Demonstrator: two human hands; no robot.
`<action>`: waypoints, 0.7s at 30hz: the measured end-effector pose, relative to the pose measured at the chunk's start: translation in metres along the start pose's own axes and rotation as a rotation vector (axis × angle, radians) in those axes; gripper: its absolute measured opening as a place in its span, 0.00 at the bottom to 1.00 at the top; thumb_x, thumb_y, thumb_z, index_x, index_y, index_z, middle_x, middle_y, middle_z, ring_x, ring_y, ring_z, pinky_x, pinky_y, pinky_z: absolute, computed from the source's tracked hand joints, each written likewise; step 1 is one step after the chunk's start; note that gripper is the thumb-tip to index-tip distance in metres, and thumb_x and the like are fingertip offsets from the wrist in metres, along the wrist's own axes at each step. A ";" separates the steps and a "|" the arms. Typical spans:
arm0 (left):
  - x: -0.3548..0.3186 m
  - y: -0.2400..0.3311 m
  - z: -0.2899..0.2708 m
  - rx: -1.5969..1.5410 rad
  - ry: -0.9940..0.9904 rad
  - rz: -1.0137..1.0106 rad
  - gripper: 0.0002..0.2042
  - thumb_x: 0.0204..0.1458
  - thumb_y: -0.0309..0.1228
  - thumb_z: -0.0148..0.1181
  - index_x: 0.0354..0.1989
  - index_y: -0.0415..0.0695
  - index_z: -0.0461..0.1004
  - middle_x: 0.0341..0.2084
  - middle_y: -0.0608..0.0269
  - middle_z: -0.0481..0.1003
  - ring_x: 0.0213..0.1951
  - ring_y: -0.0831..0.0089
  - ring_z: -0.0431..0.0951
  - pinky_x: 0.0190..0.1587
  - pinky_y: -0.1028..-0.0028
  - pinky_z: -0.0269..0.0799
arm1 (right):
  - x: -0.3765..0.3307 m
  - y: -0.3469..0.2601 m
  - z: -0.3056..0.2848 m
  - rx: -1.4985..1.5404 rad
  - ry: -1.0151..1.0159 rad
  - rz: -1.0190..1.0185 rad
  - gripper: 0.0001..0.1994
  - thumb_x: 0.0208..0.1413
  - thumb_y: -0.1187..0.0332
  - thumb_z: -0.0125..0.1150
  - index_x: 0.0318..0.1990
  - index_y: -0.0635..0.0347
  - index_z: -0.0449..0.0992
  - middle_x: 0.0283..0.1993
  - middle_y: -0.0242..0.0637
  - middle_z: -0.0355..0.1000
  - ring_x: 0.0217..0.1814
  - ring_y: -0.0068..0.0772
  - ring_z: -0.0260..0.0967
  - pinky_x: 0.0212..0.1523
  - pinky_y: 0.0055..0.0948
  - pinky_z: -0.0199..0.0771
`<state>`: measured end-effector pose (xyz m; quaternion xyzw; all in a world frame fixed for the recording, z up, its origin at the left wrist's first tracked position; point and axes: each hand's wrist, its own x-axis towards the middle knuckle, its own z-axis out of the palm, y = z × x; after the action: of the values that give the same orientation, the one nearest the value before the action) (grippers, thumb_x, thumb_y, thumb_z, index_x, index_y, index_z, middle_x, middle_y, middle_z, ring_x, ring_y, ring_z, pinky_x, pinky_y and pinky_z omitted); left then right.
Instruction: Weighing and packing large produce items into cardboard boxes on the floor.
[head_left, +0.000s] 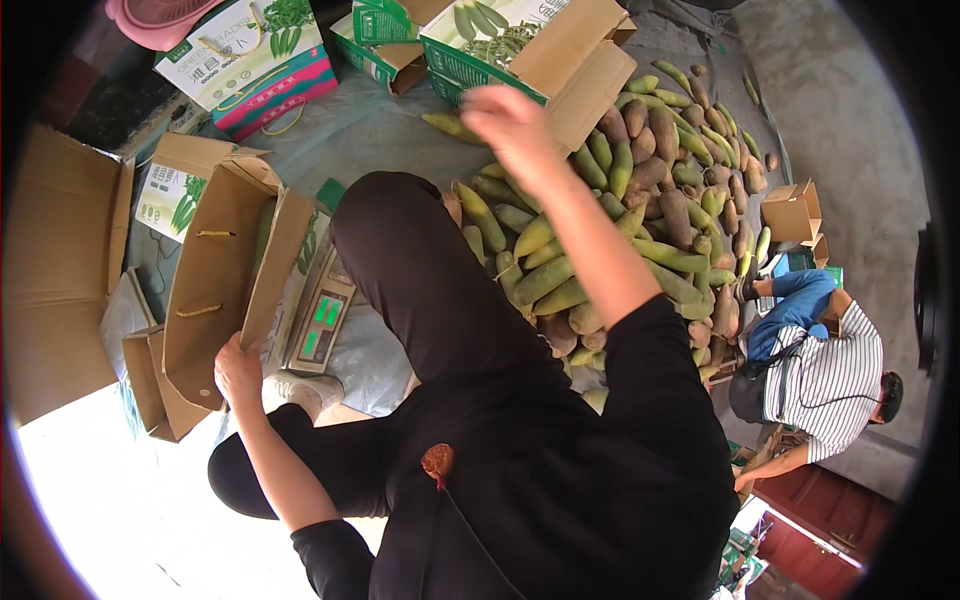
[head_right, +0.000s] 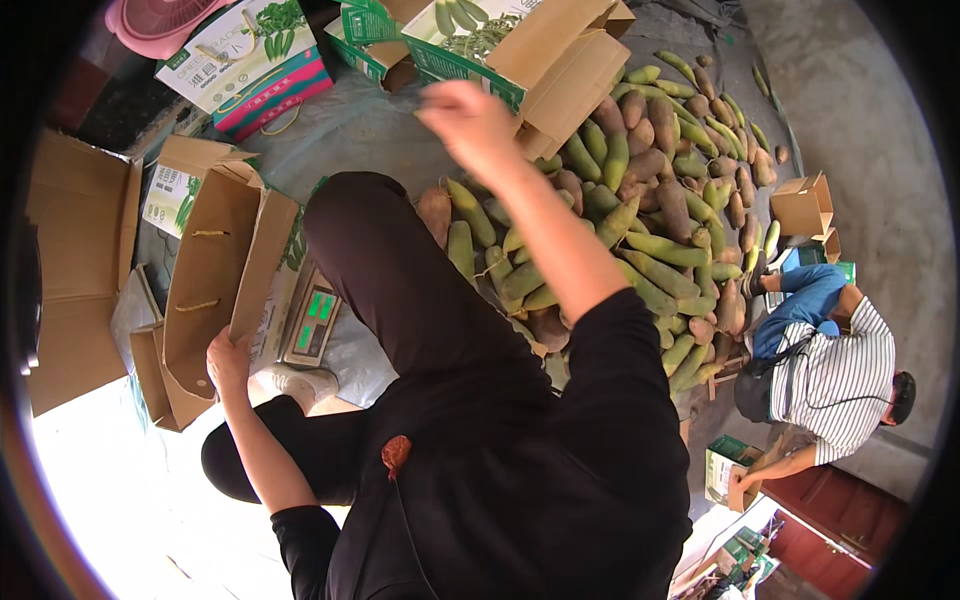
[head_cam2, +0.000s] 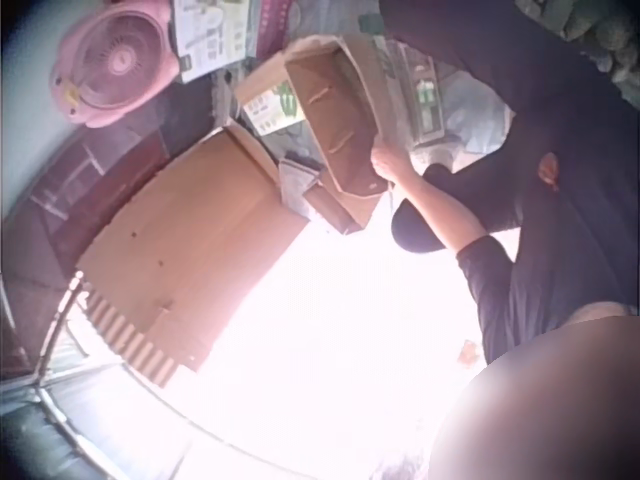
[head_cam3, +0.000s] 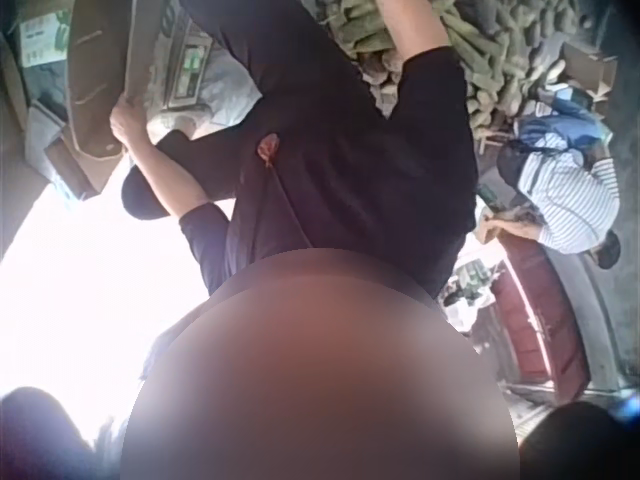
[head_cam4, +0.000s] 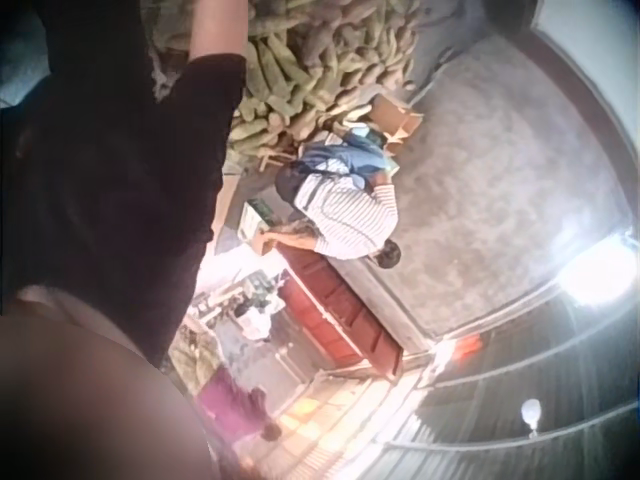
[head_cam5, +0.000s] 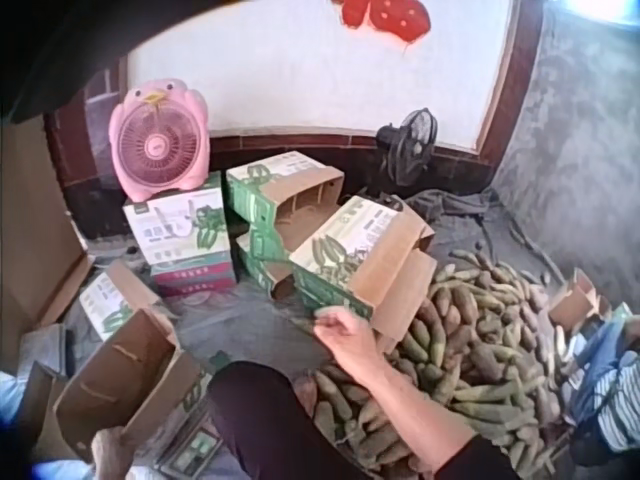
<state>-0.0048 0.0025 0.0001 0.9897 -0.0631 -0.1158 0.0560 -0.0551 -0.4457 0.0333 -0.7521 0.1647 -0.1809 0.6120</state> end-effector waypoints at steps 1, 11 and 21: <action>0.003 0.008 -0.001 -0.014 0.012 0.020 0.13 0.44 0.32 0.59 0.39 0.43 0.75 0.32 0.47 0.76 0.38 0.51 0.75 0.41 0.60 0.70 | -0.001 0.037 -0.040 -0.049 0.115 0.067 0.15 0.50 0.70 0.60 0.46 0.61 0.72 0.41 0.35 0.72 0.43 0.24 0.67 0.42 0.23 0.68; 0.002 0.009 0.000 -0.036 0.020 -0.017 0.12 0.43 0.30 0.57 0.38 0.42 0.75 0.30 0.47 0.76 0.35 0.51 0.76 0.39 0.62 0.69 | -0.122 0.240 -0.179 -0.268 0.473 0.809 0.13 0.48 0.73 0.59 0.42 0.65 0.71 0.26 0.33 0.67 0.22 0.25 0.63 0.17 0.27 0.58; 0.003 -0.001 0.007 0.002 0.060 0.015 0.14 0.43 0.31 0.58 0.40 0.45 0.76 0.33 0.50 0.76 0.38 0.52 0.75 0.42 0.62 0.70 | -0.095 0.320 -0.174 -0.600 0.442 0.697 0.30 0.39 0.60 0.70 0.49 0.66 0.67 0.38 0.42 0.71 0.34 0.35 0.70 0.25 0.34 0.70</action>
<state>-0.0035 0.0020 -0.0071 0.9923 -0.0690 -0.0856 0.0576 -0.2295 -0.6136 -0.2551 -0.7388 0.5759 -0.0653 0.3437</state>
